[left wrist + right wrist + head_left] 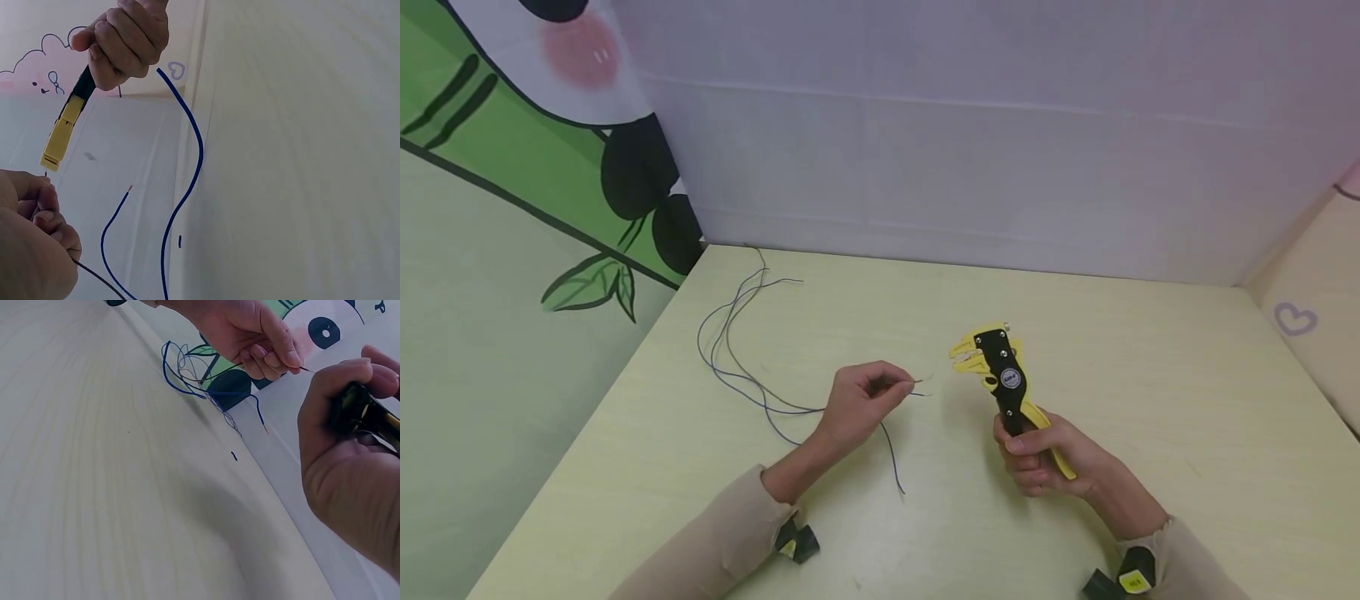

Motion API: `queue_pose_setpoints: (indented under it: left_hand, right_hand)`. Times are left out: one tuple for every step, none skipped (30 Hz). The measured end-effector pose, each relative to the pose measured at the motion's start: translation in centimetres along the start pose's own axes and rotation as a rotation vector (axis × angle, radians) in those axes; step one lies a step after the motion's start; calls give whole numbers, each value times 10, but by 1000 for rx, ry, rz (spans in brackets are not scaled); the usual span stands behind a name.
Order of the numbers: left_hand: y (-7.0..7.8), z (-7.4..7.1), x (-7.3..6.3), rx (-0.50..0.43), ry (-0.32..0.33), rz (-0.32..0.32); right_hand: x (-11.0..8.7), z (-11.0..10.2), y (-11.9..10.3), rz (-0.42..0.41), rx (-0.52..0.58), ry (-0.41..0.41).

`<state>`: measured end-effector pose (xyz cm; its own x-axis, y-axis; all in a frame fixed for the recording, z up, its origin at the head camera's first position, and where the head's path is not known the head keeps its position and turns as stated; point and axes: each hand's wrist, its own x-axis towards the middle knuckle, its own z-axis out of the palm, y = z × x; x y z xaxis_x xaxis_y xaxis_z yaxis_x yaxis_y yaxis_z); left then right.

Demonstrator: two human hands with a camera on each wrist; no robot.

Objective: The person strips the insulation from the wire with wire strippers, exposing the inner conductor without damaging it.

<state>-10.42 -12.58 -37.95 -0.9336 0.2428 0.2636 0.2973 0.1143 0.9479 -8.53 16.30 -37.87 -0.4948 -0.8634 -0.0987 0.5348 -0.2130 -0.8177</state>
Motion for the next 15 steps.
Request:
queue_pose_setpoints:
  left_hand:
    - [-1, 0, 0, 5, -7, -7]
    - [-1, -1, 1, 11, -13, -17]
    - [-1, -1, 1, 16, -20, -27]
    - [-1, -2, 1, 25, -25, -37]
    - [-1, -2, 2, 30, -31, -47]
    - [-1, -2, 2, 35, -36, -58]
    - [-1, -3, 2, 42, -41, -67]
    - [-2, -3, 2, 47, -44, -76]
    - [-2, -4, 3, 48, -49, -82]
    - [-3, -4, 3, 49, -54, -87]
    - [-4, -5, 3, 50, -59, -91]
    - [-4, -6, 3, 51, -64, -92]
    - [-5, -6, 3, 52, -70, -93]
    - [-6, -7, 4, 54, -74, -94]
    - [-7, -7, 4, 55, -78, -94]
  right_hand:
    - [0, 0, 0, 0, -8, 9]
    - [0, 1, 0, 1, -16, 19]
    - [0, 1, 0, 2, -23, 30]
    - [1, 1, 0, 2, -28, 37]
    - [1, 2, 0, 1, -33, 40]
    - [1, 2, 0, 0, -35, 41]
    - [1, 2, 0, -3, -37, 40]
    - [2, 2, 0, -4, -38, 37]
    - [2, 3, -1, -6, -39, 32]
    - [2, 3, -1, -7, -40, 29]
    - [2, 3, -1, -10, -44, 26]
    - [2, 3, -1, -10, -44, 22]
    - [2, 2, -1, -11, -42, 18]
    - [1, 2, -1, -9, -36, 13]
    - [1, 1, 0, -7, -30, 7]
